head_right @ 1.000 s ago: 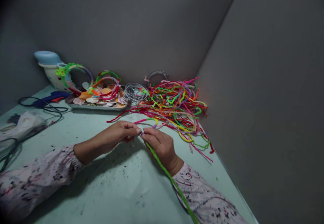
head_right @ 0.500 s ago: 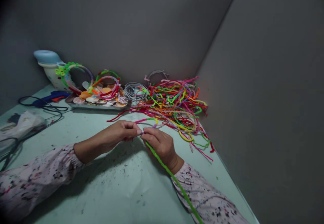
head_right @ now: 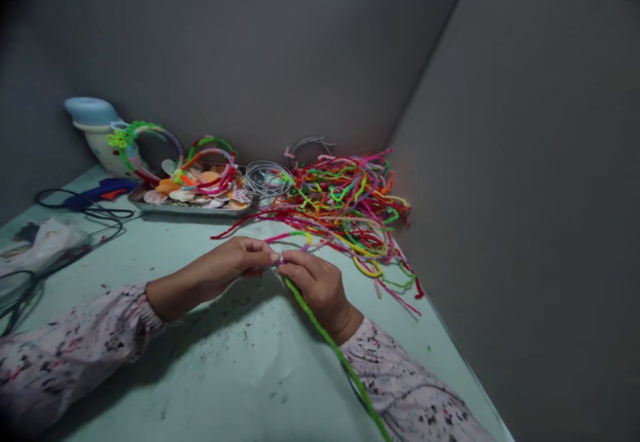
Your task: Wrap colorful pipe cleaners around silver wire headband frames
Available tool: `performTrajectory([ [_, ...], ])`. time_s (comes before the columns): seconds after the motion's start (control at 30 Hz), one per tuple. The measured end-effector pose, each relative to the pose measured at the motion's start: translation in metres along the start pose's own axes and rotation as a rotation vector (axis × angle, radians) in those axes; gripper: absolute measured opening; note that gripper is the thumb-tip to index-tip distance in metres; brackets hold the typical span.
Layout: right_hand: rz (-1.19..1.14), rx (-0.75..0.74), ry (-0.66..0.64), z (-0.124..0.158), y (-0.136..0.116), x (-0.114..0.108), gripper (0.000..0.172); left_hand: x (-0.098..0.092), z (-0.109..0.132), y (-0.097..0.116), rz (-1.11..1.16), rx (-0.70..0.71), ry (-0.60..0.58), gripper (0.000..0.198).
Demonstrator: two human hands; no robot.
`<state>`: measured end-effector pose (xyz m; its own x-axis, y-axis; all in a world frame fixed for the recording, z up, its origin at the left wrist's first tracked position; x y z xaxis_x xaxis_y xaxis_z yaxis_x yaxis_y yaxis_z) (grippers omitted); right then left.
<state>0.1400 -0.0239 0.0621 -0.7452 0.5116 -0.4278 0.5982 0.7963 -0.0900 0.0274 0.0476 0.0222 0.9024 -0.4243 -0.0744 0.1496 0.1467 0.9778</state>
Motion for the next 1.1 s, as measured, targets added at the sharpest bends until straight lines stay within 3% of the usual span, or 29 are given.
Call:
performTrajectory([
  [0.43, 0.009, 0.034, -0.002, -0.001, 0.003, -0.002, 0.015, 0.001, -0.001, 0.001, -0.129, 0.055, -0.011, 0.034],
  [0.73, 0.020, 0.034, -0.009, -0.002, 0.005, -0.001, 0.015, 0.006, 0.001, 0.018, -0.352, 0.242, -0.027, 0.026],
  [0.93, 0.053, 0.045, -0.032, -0.005, 0.007, 0.003, 0.012, 0.003, 0.000, 0.024, -0.652, 0.385, 0.125, 0.022],
  [1.1, 0.030, 0.062, -0.030, -0.003, 0.010, 0.003, 0.014, 0.006, 0.000, 0.024, -0.574, 0.381, 0.068, 0.024],
])
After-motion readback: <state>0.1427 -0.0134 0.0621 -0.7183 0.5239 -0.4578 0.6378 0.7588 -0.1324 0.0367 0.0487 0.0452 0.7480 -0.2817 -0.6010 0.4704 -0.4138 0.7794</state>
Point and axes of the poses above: each hand's wrist, its own z-axis away from the middle knuckle, its own x-axis out of the palm, y = z × x, the point moved 9 cm from there along -z, towards the middle knuckle, and after that the axes turned 5 degrees about y, right-handed, at the moved point
